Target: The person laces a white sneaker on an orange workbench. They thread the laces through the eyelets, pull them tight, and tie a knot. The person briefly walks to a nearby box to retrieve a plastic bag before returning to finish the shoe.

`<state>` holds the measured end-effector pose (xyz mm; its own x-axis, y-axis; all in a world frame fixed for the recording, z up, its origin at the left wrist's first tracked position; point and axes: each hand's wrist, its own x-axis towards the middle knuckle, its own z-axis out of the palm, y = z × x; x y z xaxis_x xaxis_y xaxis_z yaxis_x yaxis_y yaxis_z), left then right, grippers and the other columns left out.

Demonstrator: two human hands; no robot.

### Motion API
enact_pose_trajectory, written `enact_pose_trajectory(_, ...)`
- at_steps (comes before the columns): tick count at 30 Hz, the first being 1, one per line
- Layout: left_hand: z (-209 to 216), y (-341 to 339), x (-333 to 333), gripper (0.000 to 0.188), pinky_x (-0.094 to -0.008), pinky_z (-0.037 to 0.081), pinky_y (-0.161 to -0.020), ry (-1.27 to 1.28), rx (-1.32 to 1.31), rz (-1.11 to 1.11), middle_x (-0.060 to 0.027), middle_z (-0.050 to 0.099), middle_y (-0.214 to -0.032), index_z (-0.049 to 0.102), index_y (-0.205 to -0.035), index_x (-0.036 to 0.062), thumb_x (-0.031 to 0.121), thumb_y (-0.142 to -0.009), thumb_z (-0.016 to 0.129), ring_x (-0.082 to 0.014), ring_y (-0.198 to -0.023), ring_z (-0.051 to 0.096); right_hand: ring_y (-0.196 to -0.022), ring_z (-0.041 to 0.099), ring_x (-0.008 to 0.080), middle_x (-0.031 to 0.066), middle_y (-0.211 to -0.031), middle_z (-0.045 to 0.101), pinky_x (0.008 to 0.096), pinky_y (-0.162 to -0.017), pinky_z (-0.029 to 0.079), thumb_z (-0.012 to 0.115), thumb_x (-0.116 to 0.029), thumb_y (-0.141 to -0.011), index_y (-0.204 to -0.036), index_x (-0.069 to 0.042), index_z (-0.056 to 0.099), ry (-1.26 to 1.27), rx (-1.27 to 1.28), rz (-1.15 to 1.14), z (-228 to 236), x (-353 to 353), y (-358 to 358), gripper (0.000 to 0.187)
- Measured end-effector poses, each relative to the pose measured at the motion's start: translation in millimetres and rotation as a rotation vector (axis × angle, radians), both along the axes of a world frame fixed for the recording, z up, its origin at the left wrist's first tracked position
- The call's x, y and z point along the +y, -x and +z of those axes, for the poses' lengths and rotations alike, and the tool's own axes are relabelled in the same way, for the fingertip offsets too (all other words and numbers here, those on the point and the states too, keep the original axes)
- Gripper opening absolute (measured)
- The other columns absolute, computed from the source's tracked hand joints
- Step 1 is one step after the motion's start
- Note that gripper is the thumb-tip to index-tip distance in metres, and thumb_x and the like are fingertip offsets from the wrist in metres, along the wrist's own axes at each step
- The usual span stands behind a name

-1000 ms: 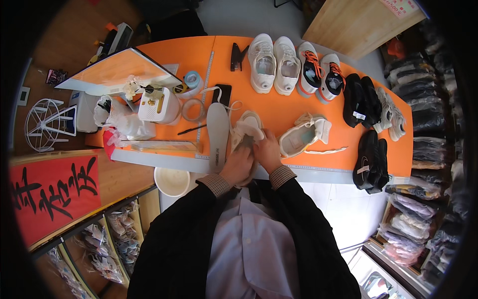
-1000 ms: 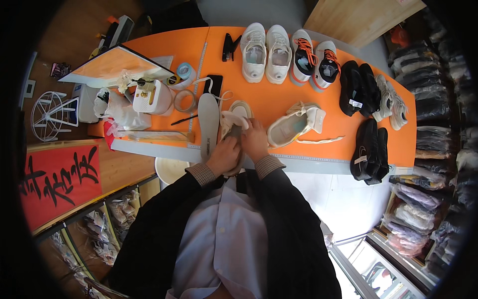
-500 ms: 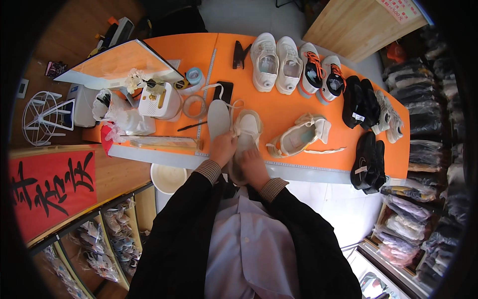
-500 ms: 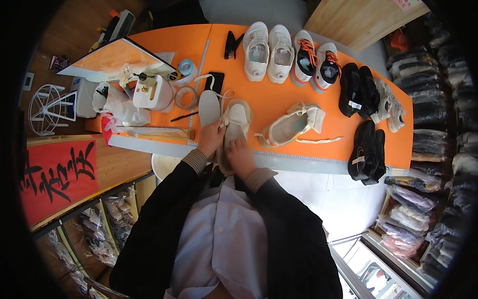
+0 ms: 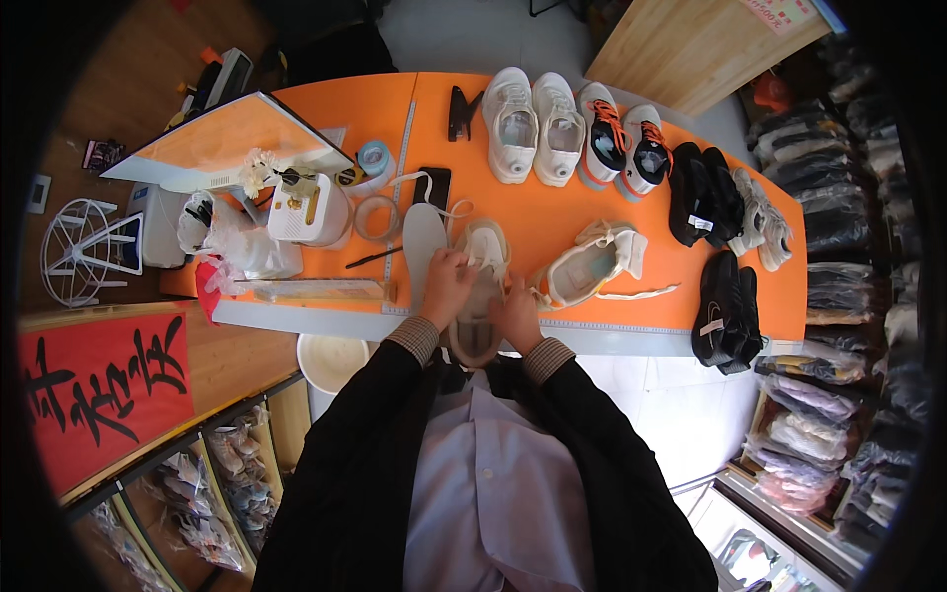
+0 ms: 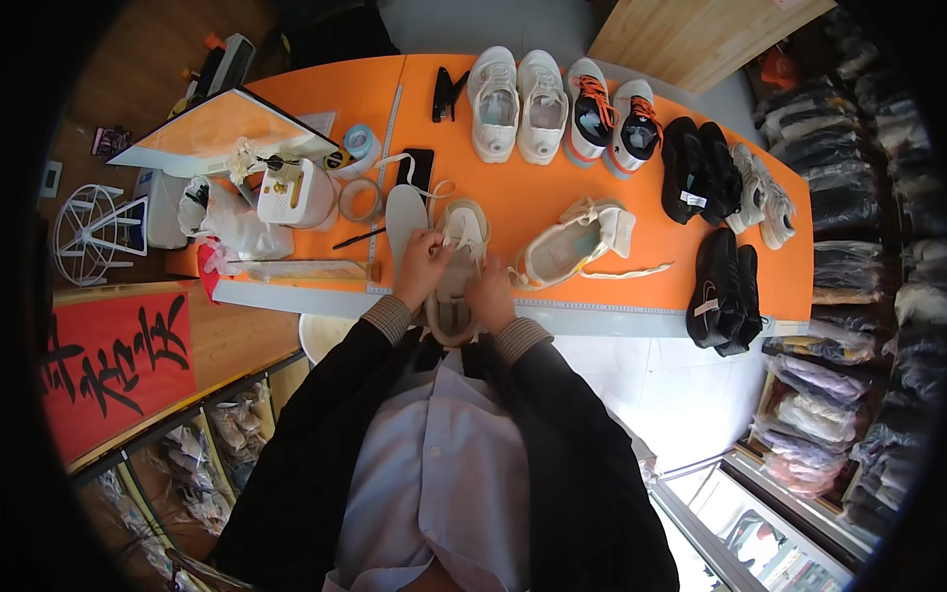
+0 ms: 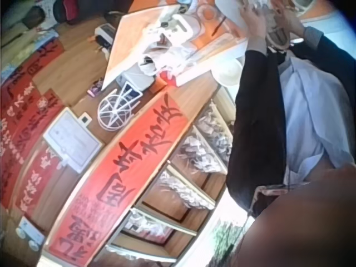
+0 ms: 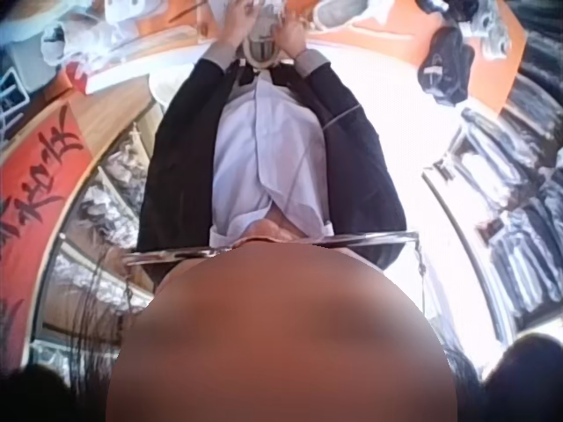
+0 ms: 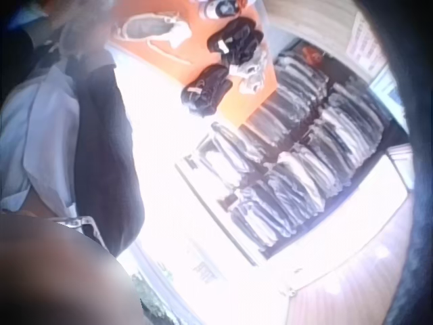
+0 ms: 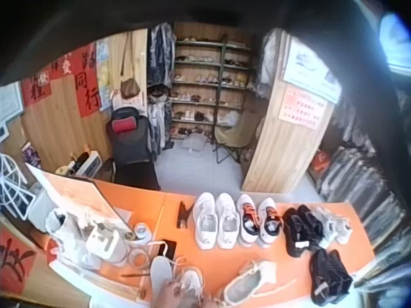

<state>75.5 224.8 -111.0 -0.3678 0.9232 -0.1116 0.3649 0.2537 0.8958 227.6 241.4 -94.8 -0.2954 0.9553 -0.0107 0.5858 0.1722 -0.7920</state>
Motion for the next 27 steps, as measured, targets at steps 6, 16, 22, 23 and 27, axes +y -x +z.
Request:
enact_pose_trajectory(6, 18.1, 27.5, 18.5, 0.023, -0.0271, 0.042, -0.088, -0.027, -1.045, 0.085, -0.0052, 0.061, -0.108, 0.057, -0.104, 0.0018, 0.023, -0.093, 0.057, -0.0147, -0.105, 0.055, -0.086, 0.056, 0.0449, 0.0284, -0.089, 0.057, 0.0476, -0.077, 0.047, 0.050, 0.004, -0.069, -0.110, 0.004, 0.054, 0.057, -0.039, 0.129, -10.5, 1.3, -22.4, 0.041)
enact_pose_trajectory(16, 64.1, 51.0, 57.4, 0.033, -0.0293, 0.039, -0.094, -0.160, -0.602, -0.212, -0.0048, 0.047, -0.131, 0.052, -0.121, 0.0060, 0.011, -0.089, 0.058, -0.0163, -0.112, 0.049, -0.086, 0.060, 0.0399, 0.0249, -0.094, 0.059, 0.0432, -0.074, 0.050, 0.055, 0.000, -0.070, -0.105, 0.006, 0.053, 0.005, -0.395, 0.252, 23.0, -4.1, 0.1, 0.035)
enact_pose_trajectory(22, 62.0, 39.9, 54.6, 0.033, -0.0392, 0.039, -0.096, 0.060, 0.333, -0.579, -0.0139, 0.054, -0.122, 0.057, -0.111, 0.0026, 0.018, -0.082, 0.065, -0.0312, -0.114, 0.049, -0.091, 0.057, 0.0402, 0.0228, -0.104, 0.055, 0.0449, -0.077, 0.049, 0.054, -0.002, -0.075, -0.100, -0.001, 0.054, 0.027, -0.084, -0.140, -1.7, -29.5, -13.5, 0.026)
enact_pose_trajectory(23, 51.8, 34.5, 46.2, 0.041, -0.0405, 0.039, -0.096, 0.093, 0.517, -0.558, -0.0169, 0.053, -0.123, 0.055, -0.116, 0.0017, 0.021, -0.081, 0.066, -0.0329, -0.116, 0.047, -0.094, 0.057, 0.0397, 0.0214, -0.108, 0.054, 0.0443, -0.079, 0.049, 0.054, -0.002, -0.076, -0.104, -0.002, 0.055, -0.037, 0.007, -0.156, 9.8, -38.7, -19.0, 0.029)
enact_pose_trajectory(27, 54.7, -3.6, 3.0, 0.082, -0.0477, 0.043, -0.094, 0.088, 0.692, -0.513, -0.0222, 0.048, -0.126, 0.026, -0.142, 0.0051, 0.028, -0.077, 0.070, -0.0384, -0.119, 0.045, -0.089, 0.058, 0.0337, 0.0147, -0.099, 0.056, 0.0395, -0.077, 0.050, 0.056, -0.001, -0.075, -0.106, -0.001, 0.056, -0.257, 0.023, -0.197, 28.7, -74.7, -50.3, 0.031)
